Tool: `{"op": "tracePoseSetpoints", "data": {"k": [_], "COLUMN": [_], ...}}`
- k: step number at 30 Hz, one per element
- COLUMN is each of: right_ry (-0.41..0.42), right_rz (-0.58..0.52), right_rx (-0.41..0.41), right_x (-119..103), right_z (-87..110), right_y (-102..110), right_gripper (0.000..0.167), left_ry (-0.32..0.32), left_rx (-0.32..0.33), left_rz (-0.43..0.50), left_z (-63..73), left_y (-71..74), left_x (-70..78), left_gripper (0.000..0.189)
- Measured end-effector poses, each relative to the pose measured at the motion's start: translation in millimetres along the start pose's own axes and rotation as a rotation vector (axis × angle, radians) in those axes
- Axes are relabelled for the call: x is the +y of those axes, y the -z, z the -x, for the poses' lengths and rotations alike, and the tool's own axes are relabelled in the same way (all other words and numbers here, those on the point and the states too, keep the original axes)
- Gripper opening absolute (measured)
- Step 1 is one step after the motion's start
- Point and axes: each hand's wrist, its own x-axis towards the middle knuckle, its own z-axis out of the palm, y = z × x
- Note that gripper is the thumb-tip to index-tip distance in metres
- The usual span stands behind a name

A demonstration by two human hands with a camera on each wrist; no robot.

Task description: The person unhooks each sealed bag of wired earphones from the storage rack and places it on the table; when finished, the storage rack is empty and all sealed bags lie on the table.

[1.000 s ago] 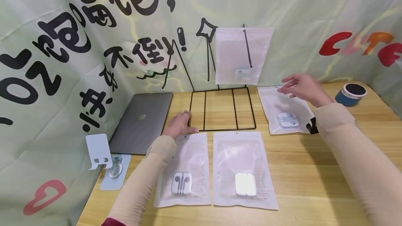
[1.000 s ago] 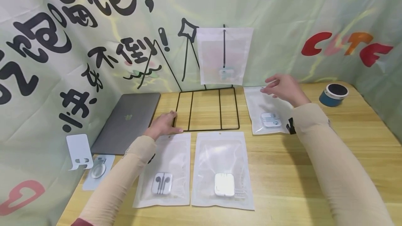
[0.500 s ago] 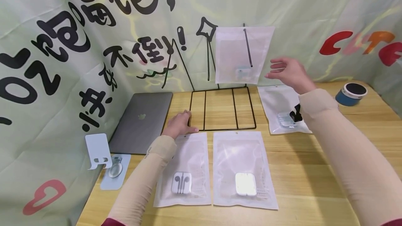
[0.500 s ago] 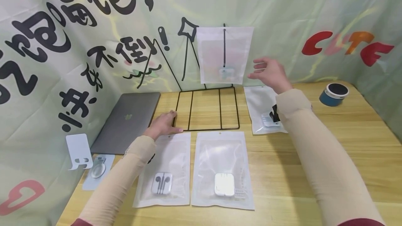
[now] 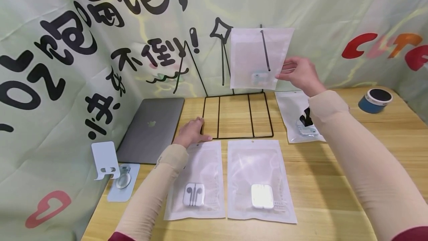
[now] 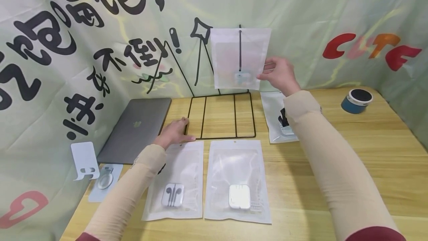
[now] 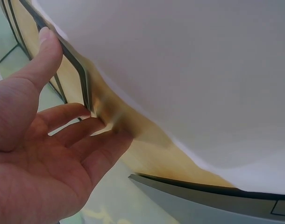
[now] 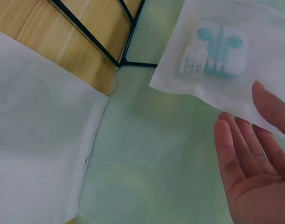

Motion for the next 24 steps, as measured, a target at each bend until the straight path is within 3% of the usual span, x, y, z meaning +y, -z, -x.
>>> {"op": "tracePoseSetpoints", "data": {"k": [14,24], "right_ry": [0.041,0.071], "right_rz": [-0.010,0.082], "right_rx": [0.059,0.075], "right_x": [-0.5,-2.5], "right_z": [2.9,9.6], "right_y": [-1.0,3.7], "right_gripper": [0.029,0.028], "left_ry": [-0.005,-0.019], "left_rx": [-0.002,0.002], "left_rz": [-0.005,-0.010], "left_z": [-0.2,0.6], "left_y": [0.3,0.1], "left_x": [-1.1,-2.2], "left_gripper": [0.081,0.082]}}
